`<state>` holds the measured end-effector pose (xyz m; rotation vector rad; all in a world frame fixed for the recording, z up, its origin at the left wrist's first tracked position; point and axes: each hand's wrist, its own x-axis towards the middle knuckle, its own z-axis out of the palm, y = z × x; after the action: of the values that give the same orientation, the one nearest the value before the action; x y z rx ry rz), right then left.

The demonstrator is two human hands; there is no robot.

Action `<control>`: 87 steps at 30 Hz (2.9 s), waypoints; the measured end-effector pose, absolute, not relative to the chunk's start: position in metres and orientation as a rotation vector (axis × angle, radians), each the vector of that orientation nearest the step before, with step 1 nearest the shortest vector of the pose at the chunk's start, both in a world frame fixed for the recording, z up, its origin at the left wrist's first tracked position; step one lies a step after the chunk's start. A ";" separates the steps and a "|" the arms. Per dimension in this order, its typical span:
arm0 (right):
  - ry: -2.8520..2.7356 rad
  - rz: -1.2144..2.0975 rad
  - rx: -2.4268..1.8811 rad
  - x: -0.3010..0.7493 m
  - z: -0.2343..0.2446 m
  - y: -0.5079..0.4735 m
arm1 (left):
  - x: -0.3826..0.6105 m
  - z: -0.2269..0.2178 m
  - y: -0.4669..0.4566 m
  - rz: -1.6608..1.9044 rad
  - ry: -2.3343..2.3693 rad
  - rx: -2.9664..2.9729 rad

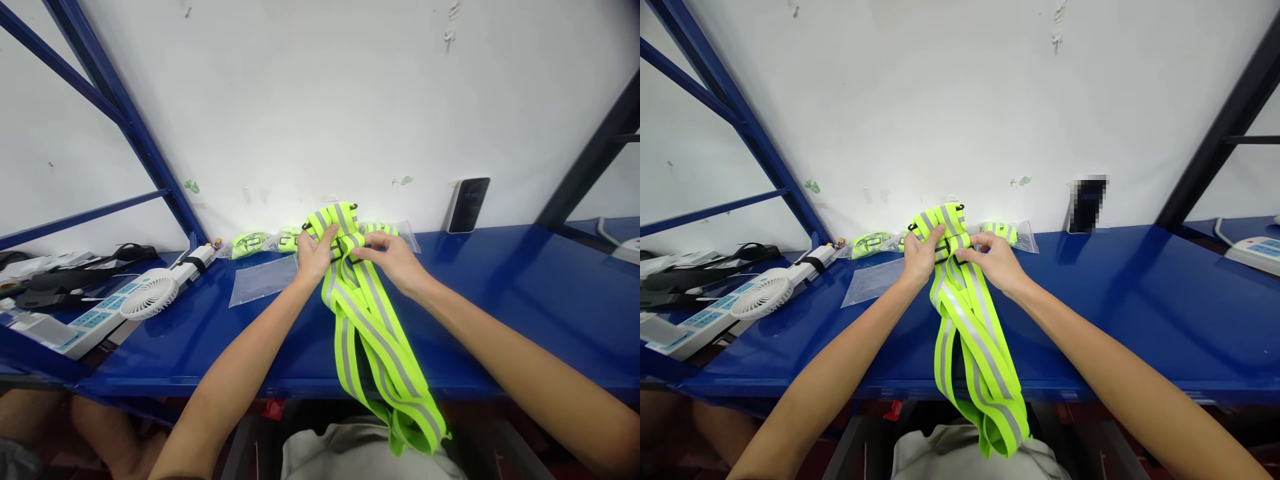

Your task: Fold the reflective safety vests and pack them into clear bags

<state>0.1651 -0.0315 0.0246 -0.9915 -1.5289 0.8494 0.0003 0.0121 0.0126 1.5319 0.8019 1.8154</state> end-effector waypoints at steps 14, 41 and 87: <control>-1.274 0.943 -0.775 0.201 0.053 -0.037 | -0.012 0.014 0.019 2.019 1.019 1.351; -1.808 1.534 -0.811 0.180 0.055 -0.069 | -0.034 0.040 0.023 2.046 0.677 1.201; -1.047 1.789 -0.797 0.161 0.045 -0.031 | -0.033 0.028 -0.001 1.186 0.618 2.216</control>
<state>0.1607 -0.0305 0.0447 -0.7965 -1.0471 1.7890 -0.0325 -0.0011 0.0279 2.2162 0.6179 1.1862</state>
